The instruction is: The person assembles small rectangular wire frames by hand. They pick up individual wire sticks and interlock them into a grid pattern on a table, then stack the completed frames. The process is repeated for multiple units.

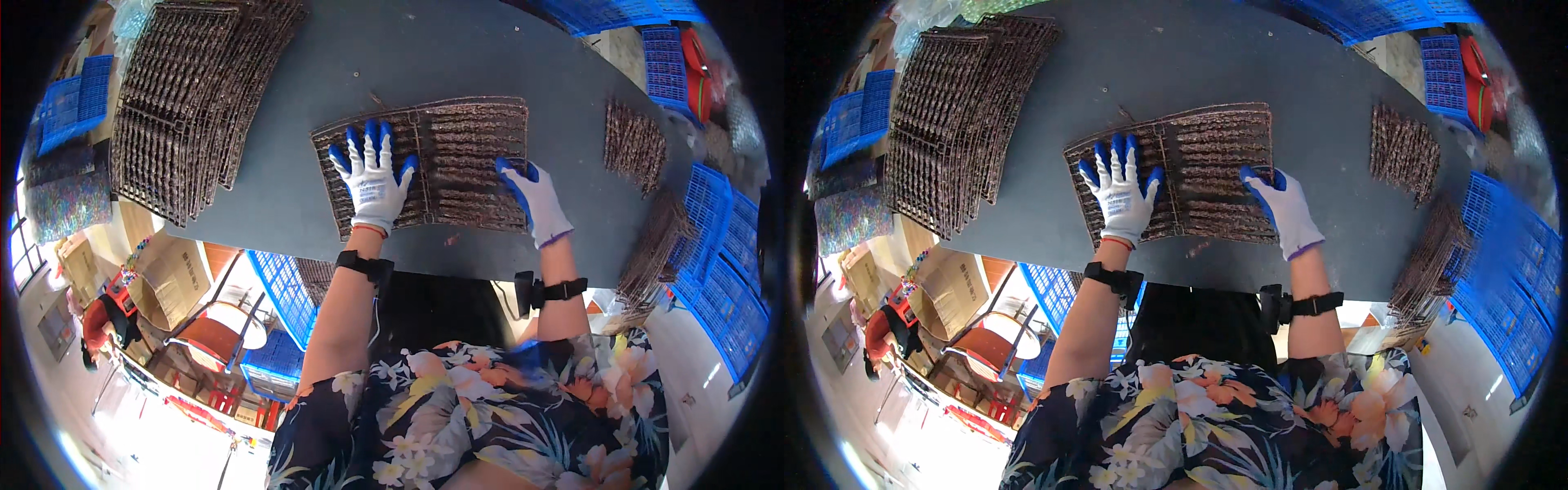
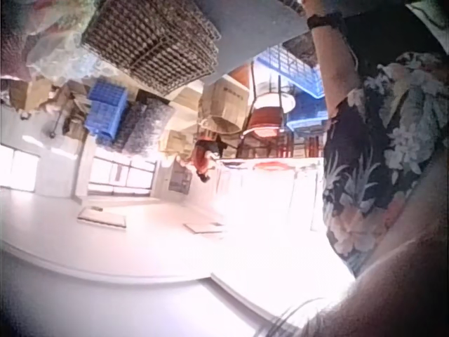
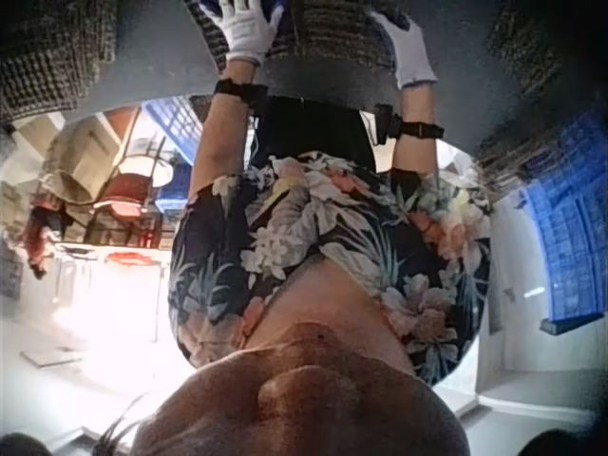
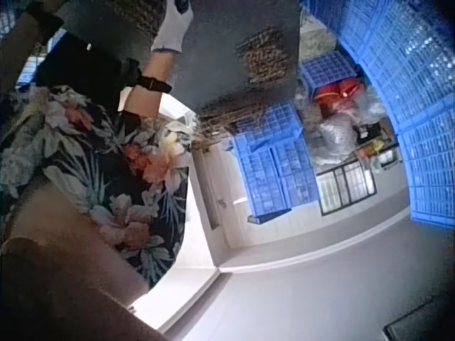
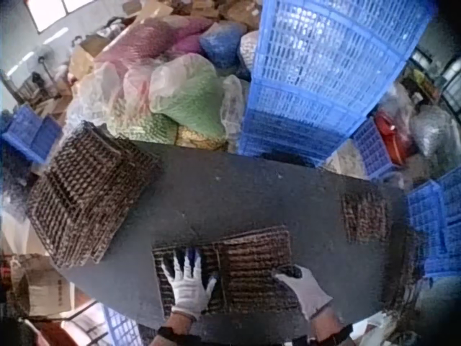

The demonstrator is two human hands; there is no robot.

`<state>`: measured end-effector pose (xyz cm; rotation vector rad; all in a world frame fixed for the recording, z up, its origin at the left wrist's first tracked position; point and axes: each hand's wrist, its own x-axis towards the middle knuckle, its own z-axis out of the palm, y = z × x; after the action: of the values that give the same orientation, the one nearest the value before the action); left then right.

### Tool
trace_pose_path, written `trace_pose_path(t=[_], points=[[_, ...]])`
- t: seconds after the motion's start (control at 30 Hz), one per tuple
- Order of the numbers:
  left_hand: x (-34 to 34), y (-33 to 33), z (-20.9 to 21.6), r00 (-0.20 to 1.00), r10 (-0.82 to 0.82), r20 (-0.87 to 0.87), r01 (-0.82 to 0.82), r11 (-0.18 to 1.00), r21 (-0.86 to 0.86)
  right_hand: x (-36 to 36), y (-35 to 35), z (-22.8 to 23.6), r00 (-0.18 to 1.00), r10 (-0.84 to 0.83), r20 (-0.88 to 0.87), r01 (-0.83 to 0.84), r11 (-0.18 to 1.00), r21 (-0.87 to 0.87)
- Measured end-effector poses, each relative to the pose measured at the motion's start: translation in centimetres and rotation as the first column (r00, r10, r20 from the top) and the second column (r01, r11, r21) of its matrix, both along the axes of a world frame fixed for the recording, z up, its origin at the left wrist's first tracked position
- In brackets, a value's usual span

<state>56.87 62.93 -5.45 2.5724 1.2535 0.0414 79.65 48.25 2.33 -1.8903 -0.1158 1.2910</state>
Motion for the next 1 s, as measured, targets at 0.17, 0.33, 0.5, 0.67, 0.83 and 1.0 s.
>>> trace_pose_path(t=[0.17, 0.33, 0.5, 0.67, 0.83, 1.0], points=[[0.1, 0.1, 0.8, 1.0, -0.021, -0.017, 0.021, 1.0, 0.0, 0.5, -0.8, -1.4, 0.999, -0.009, -0.049, 0.01, 1.0, 0.023], [0.0, 0.2, 0.2, 0.999, -0.047, 0.006, 0.047, 0.999, 0.002, 0.4, -1.2, -1.9, 0.983, -0.128, -0.134, 0.138, 0.988, 0.068], [-0.4, 0.0, -0.5, 0.999, -0.045, 0.019, 0.046, 0.999, -0.006, -1.8, 0.5, 2.6, 0.98, -0.173, -0.096, 0.17, 0.985, -0.044], [0.0, 0.2, 0.0, 0.997, -0.066, -0.046, 0.064, 0.997, -0.039, -6.5, 1.3, 8.1, 0.983, 0.017, 0.182, -0.008, 0.999, -0.052], [-0.2, 0.3, 0.6, 0.986, -0.104, -0.131, 0.095, 0.993, -0.072, -7.1, 2.1, 11.0, 0.972, 0.062, 0.226, -0.039, 0.994, -0.105], [-0.3, 0.3, 0.3, 0.993, -0.1, -0.056, 0.095, 0.991, -0.091, -8.3, 3.2, 13.3, 0.965, 0.103, 0.243, -0.064, 0.985, -0.163]])
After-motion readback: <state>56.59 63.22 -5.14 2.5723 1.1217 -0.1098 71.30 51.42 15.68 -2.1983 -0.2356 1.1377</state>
